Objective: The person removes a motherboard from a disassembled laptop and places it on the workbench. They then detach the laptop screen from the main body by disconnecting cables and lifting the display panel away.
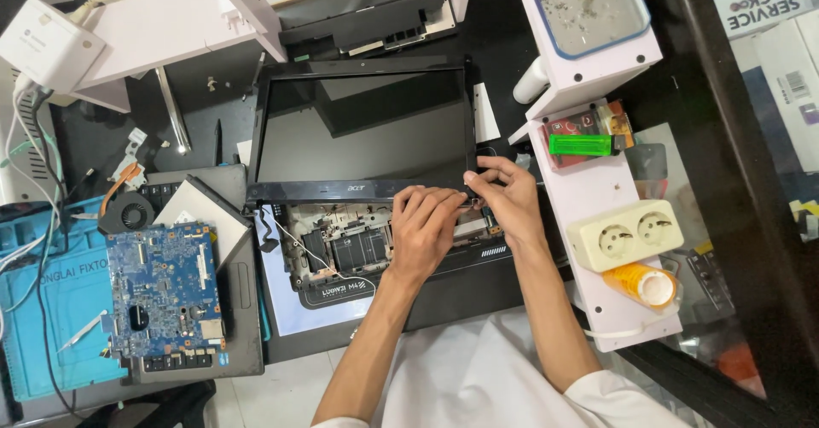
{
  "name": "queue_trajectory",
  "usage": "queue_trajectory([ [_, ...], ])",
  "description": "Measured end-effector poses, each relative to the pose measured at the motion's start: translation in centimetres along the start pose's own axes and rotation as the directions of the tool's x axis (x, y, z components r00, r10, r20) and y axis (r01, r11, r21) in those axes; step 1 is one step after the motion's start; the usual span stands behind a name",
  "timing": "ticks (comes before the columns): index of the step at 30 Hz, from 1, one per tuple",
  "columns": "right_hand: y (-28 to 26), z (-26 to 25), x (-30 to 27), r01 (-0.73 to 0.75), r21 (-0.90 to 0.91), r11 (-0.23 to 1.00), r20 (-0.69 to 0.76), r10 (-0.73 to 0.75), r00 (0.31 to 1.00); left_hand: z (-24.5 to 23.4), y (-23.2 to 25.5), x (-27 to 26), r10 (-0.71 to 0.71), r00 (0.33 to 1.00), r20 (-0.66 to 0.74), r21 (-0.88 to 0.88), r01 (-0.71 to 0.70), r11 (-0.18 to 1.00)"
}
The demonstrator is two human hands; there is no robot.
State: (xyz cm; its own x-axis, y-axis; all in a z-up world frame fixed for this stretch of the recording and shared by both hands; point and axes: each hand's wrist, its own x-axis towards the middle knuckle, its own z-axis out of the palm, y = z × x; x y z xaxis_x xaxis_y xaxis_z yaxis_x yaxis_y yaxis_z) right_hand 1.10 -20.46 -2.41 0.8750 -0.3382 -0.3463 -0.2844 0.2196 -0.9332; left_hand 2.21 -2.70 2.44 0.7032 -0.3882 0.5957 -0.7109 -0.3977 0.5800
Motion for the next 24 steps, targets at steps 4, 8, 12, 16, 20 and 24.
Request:
queue_trajectory([
  [4, 0.25, -0.01, 0.09, 0.006, -0.001, 1.000, -0.005, -0.006, 1.000, -0.02, -0.25, 0.18, 0.004, 1.000, 0.002, -0.028, -0.004, 1.000],
  [8, -0.03, 0.14, -0.13, 0.001, 0.001, 1.000, -0.009, -0.001, 1.000, -0.11, -0.35, 0.41, 0.011, 1.000, 0.017, -0.050, -0.010, 0.999],
  [12, -0.41, 0.31, -0.24, -0.015, -0.023, 1.000, -0.023, 0.014, 1.000, -0.40, -0.46, 0.76, 0.012, 0.998, 0.053, -0.070, -0.009, 0.997],
  [16, -0.17, 0.23, -0.21, -0.018, -0.005, 1.000, -0.015, 0.018, 1.000, -0.37, -0.55, 0.80, 0.012, 0.997, 0.072, -0.087, -0.006, 0.996],
  [20, -0.14, 0.12, -0.04, -0.015, 0.003, 1.000, -0.008, 0.015, 1.000, -0.06, -0.53, 0.60, -0.004, 0.998, 0.060, -0.086, 0.009, 0.996],
  [24, -0.33, 0.43, -0.37, -0.046, 0.047, 0.998, -0.010, 0.047, 0.999, 0.13, -0.33, 0.34, -0.021, 0.999, 0.034, -0.071, 0.023, 0.997],
])
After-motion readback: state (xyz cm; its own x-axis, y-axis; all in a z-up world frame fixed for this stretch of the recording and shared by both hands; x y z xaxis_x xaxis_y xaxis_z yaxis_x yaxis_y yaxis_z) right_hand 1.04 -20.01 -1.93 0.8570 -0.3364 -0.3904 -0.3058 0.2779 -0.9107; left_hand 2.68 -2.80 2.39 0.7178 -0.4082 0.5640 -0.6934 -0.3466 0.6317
